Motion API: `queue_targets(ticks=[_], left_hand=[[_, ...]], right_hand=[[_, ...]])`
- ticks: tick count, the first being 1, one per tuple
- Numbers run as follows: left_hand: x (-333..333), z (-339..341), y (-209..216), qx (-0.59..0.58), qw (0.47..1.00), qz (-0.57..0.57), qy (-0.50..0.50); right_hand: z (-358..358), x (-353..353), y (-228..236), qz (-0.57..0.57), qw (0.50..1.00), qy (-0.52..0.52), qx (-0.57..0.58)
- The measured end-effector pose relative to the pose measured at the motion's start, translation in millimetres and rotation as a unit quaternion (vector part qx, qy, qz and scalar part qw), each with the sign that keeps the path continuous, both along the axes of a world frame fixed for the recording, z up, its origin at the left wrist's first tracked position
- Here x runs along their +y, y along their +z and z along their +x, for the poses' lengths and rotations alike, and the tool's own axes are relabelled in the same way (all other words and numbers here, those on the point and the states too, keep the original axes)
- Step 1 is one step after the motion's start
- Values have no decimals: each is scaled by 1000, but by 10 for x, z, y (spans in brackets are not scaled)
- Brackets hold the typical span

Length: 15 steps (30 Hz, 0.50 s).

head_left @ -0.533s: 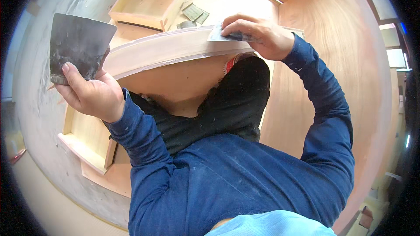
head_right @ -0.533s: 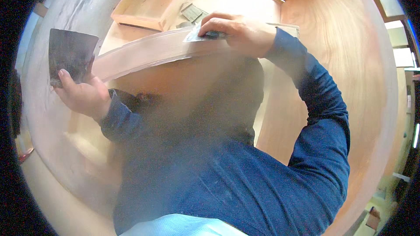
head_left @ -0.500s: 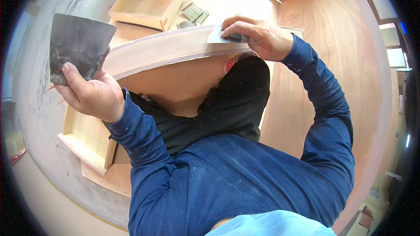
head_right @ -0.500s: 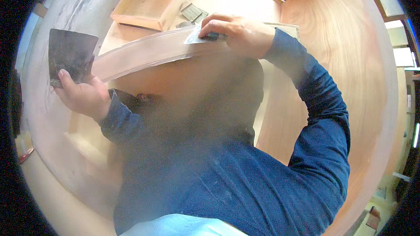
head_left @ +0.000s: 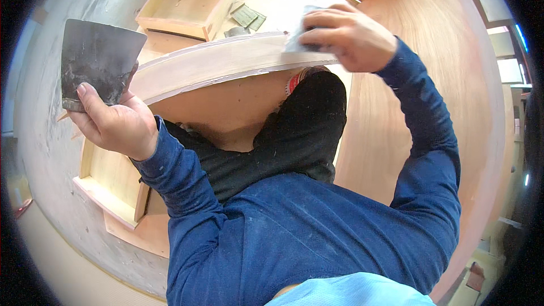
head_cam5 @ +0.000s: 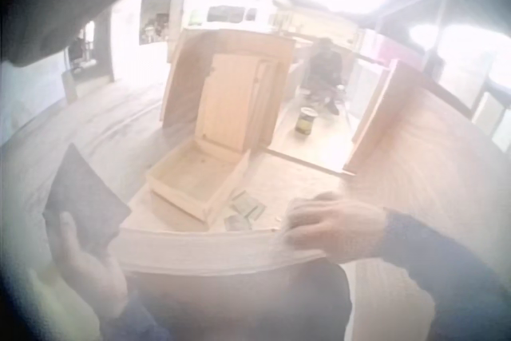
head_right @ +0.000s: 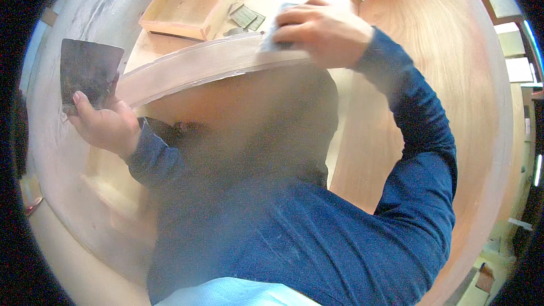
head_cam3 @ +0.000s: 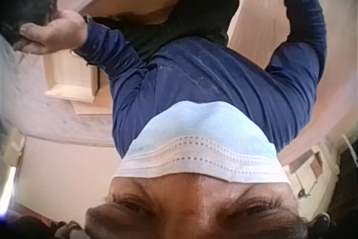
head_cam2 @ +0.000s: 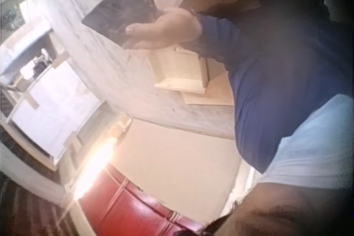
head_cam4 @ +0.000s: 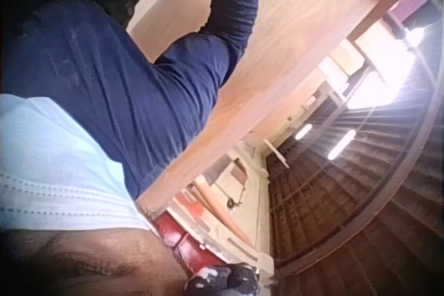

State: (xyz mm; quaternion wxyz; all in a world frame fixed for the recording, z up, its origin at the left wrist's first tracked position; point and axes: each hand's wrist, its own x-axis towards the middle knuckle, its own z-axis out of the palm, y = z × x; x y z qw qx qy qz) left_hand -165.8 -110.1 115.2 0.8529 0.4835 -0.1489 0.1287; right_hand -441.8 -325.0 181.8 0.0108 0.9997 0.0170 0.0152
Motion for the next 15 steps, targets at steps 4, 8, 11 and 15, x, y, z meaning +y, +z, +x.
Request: queue_targets(ticks=[4, 8, 11, 15], left_hand=[[-54, -26, 6, 26, 994, -86, -58], [47, 65, -58, 7, 997, -45, -66], [70, 172, -204, -1, 999, -22, -44], [202, 300, -341, -252, 921, 260, 142]], right_hand=[[332, 121, -149, -21, 998, 57, 14], [321, 14, -168, -20, 997, 66, 45], [52, -123, -93, -17, 996, 43, 71], [-341, -223, 12, -19, 995, -22, 101]])
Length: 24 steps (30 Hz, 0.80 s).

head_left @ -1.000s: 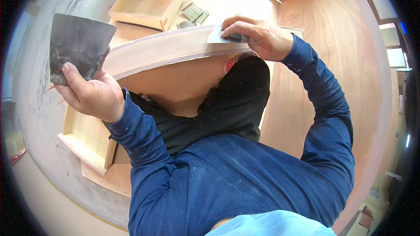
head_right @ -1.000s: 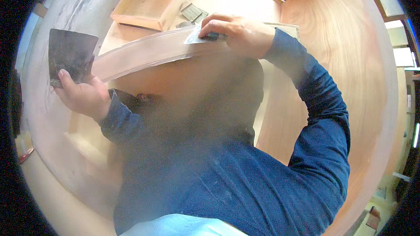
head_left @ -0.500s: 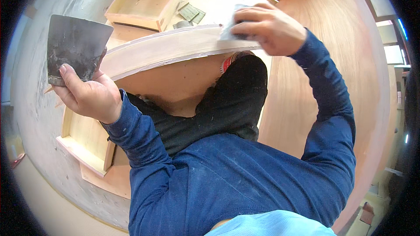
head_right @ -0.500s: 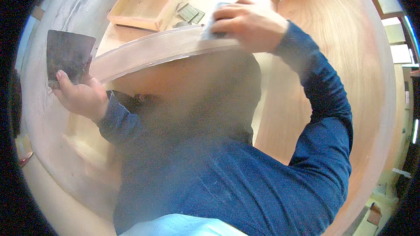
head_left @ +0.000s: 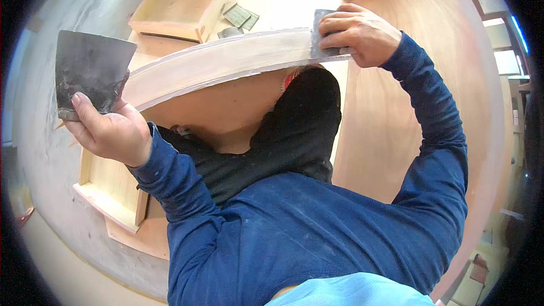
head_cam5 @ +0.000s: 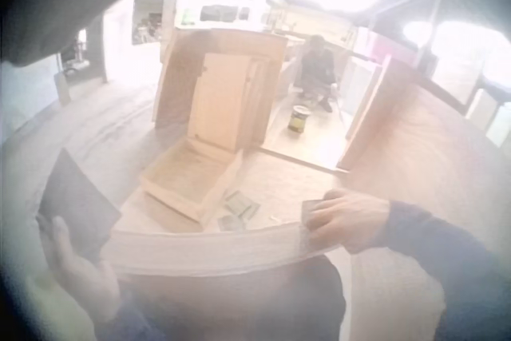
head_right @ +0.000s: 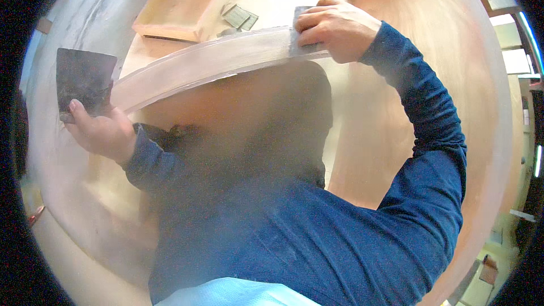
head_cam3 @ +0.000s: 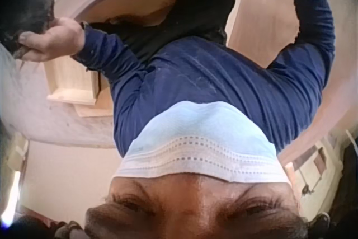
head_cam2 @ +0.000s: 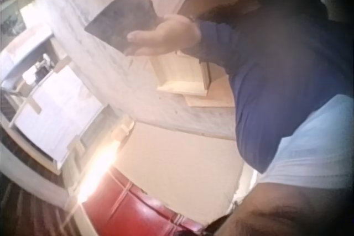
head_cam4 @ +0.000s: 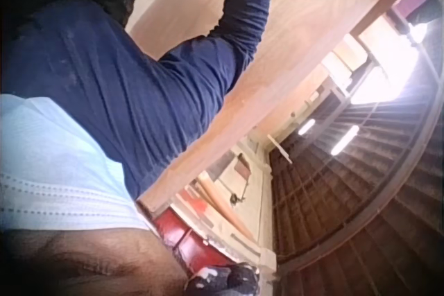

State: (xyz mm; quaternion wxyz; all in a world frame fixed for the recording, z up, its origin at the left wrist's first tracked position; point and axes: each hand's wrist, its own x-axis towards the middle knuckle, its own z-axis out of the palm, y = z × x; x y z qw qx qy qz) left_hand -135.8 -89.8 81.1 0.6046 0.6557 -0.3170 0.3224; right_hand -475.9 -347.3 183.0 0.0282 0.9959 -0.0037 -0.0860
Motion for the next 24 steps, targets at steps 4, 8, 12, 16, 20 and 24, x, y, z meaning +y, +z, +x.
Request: queue_targets(ticks=[4, 8, 12, 16, 20, 24], left_hand=[[-6, -62, 13, -119, 974, 149, 121], [-260, -228, 180, 231, 925, -262, -151], [-268, -331, 318, 275, 888, -297, -218], [-291, -306, 302, 255, 904, -267, -217], [-360, -290, 219, 221, 927, -254, -166], [-64, -64, -24, -167, 959, 159, 168]], right_hand=[[-240, -147, 92, -4, 999, -38, 23], [-315, -228, 129, 90, 987, -122, 59], [-66, 106, -84, 245, 957, -75, -139], [5, 174, -292, 192, 963, -56, -182], [-203, 45, -442, 126, 972, -107, -170], [-552, -321, -576, 18, 981, -136, -137]])
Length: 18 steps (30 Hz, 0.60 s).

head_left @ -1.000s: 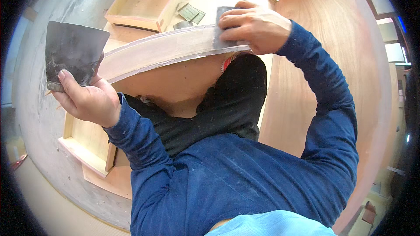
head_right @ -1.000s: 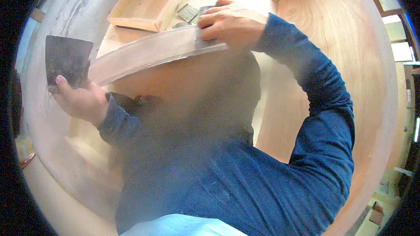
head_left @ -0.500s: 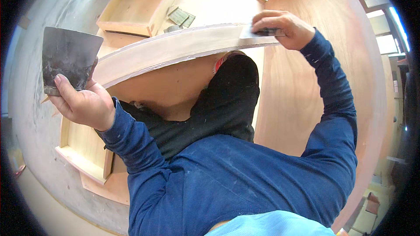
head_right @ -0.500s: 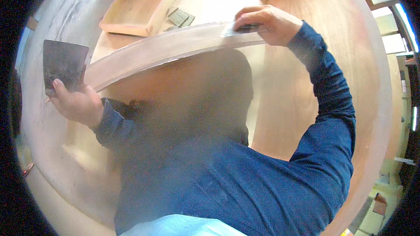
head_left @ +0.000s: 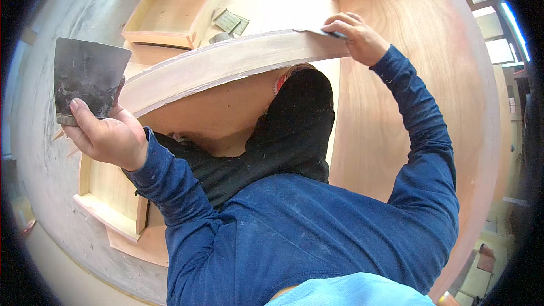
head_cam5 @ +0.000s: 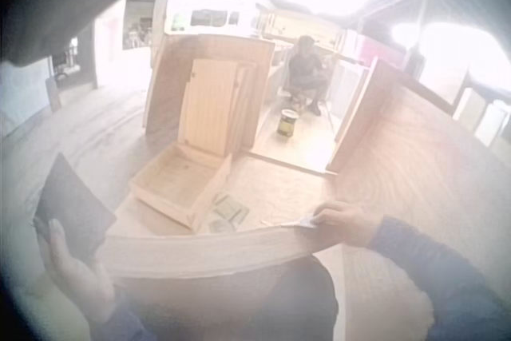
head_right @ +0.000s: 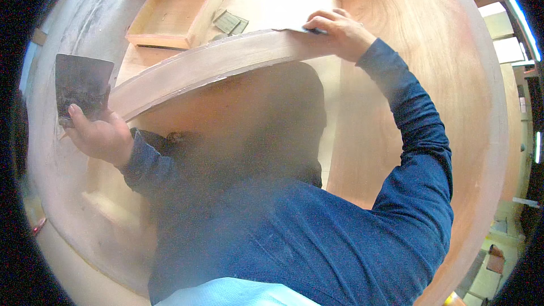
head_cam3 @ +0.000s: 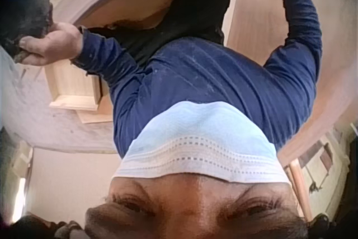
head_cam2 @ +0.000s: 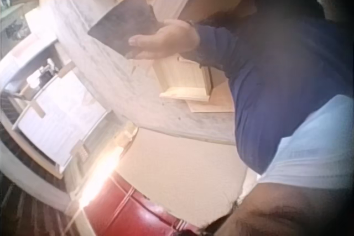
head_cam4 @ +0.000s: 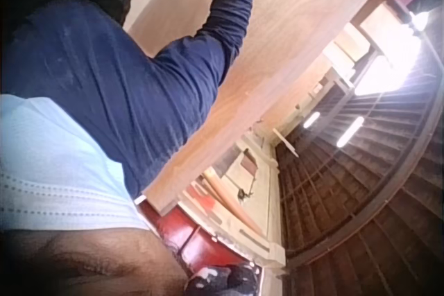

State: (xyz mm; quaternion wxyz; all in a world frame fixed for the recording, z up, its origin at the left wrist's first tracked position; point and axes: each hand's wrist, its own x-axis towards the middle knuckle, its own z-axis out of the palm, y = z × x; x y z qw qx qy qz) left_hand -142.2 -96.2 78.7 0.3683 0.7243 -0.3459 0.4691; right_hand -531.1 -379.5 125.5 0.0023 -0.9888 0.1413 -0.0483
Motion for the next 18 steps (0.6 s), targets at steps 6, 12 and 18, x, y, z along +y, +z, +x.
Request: queue_targets(ticks=[6, 12, 18], left_hand=[[-113, -108, 127, 329, 843, -334, -264], [-107, -77, 119, 389, 742, -418, -351], [-78, 24, -37, 301, 879, -240, -281]], right_hand=[[-135, -143, 248, -112, 985, -106, 80], [464, 541, 290, -128, 984, 114, 45], [438, 450, 172, -138, 981, 121, 56]])
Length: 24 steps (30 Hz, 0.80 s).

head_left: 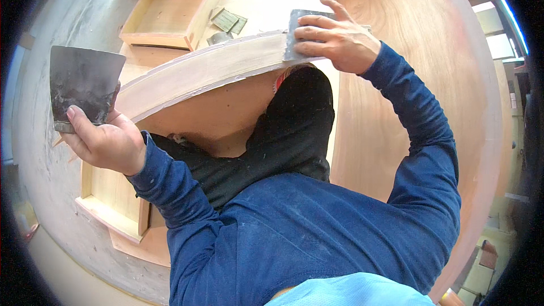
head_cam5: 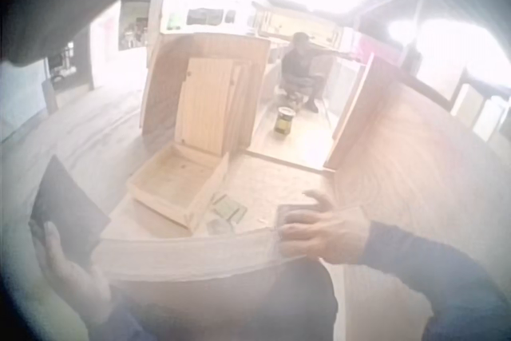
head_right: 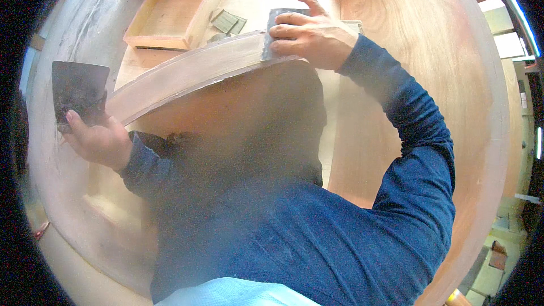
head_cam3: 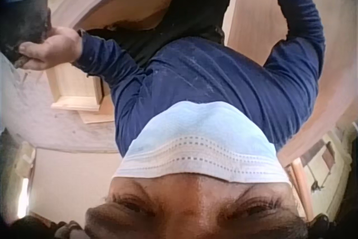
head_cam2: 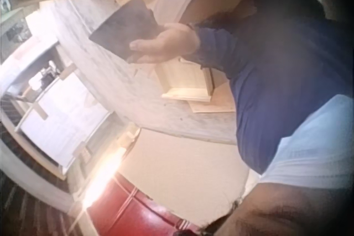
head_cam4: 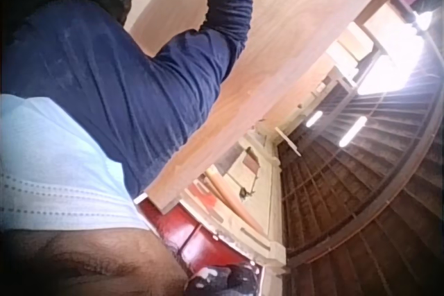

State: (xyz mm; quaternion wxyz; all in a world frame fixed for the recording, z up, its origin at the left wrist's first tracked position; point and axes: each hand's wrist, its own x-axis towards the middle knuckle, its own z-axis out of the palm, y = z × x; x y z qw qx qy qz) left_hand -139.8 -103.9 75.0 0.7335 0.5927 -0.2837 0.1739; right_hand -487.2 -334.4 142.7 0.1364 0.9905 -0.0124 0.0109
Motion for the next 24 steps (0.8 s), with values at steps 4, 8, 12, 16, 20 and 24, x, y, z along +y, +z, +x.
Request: queue_targets(ticks=[4, 8, 12, 16, 20, 24], left_hand=[[-28, -99, 105, -158, 965, 136, 161], [-137, -310, 284, 154, 965, -204, -60], [12, -68, 76, -276, 910, 221, 215], [79, -82, 89, -315, 888, 242, 233], [95, -98, 50, -202, 957, 161, 136], [95, -135, 94, -341, 874, 250, 240]], right_hand=[[-266, -121, 71, -7, 1000, -21, 22], [-522, -241, 65, 12, 998, -57, 34], [-799, -340, 201, -6, 993, -103, 61], [-818, -268, 341, 18, 980, -172, 101], [-512, -37, 222, 279, 953, -88, -79], [-453, 35, 30, 287, 948, -71, -115]])
